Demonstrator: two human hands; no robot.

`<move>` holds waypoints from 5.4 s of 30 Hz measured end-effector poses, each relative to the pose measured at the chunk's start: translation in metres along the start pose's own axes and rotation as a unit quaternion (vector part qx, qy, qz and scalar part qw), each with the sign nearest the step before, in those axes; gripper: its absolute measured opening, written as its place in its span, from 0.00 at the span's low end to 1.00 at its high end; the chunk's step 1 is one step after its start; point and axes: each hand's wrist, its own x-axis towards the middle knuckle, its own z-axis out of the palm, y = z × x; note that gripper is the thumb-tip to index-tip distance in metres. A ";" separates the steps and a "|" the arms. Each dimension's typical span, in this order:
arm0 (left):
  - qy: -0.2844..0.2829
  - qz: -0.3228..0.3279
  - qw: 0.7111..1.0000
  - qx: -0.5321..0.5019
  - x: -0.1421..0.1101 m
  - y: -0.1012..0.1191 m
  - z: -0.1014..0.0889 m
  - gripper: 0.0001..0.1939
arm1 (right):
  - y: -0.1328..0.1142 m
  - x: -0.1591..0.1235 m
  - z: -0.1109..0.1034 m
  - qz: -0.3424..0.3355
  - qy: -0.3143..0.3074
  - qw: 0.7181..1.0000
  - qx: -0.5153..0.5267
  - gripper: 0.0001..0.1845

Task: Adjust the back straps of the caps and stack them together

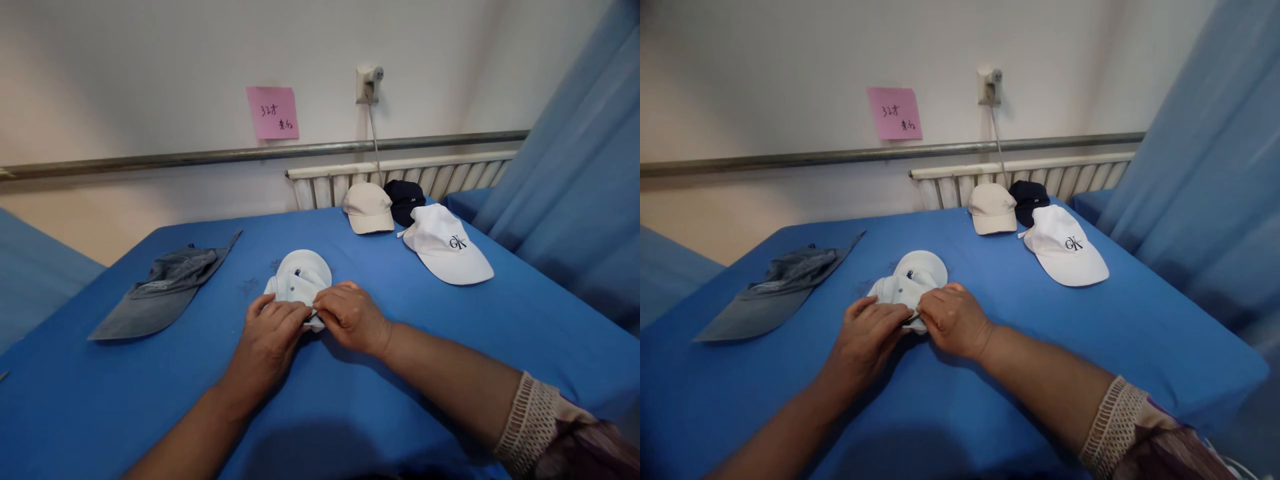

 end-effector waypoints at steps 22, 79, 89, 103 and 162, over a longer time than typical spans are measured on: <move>0.103 0.046 0.993 -0.021 -0.009 -0.002 0.001 0.14 | -0.004 0.002 -0.007 -0.049 0.061 0.996 0.045 0.05; 0.062 0.046 0.994 -0.075 -0.006 -0.004 -0.020 0.09 | -0.012 0.002 -0.011 -0.086 0.051 0.986 0.132 0.04; 0.085 0.049 0.992 -0.085 -0.008 -0.005 -0.015 0.11 | -0.013 0.002 -0.009 -0.126 0.074 0.986 0.080 0.04; 0.087 0.031 0.990 -0.107 -0.006 -0.010 -0.017 0.15 | -0.015 0.003 -0.014 -0.090 0.032 0.988 0.121 0.12; 0.251 -0.439 0.454 -0.734 0.022 -0.054 0.007 0.04 | 0.075 0.063 -0.002 0.144 0.038 0.955 -0.256 0.26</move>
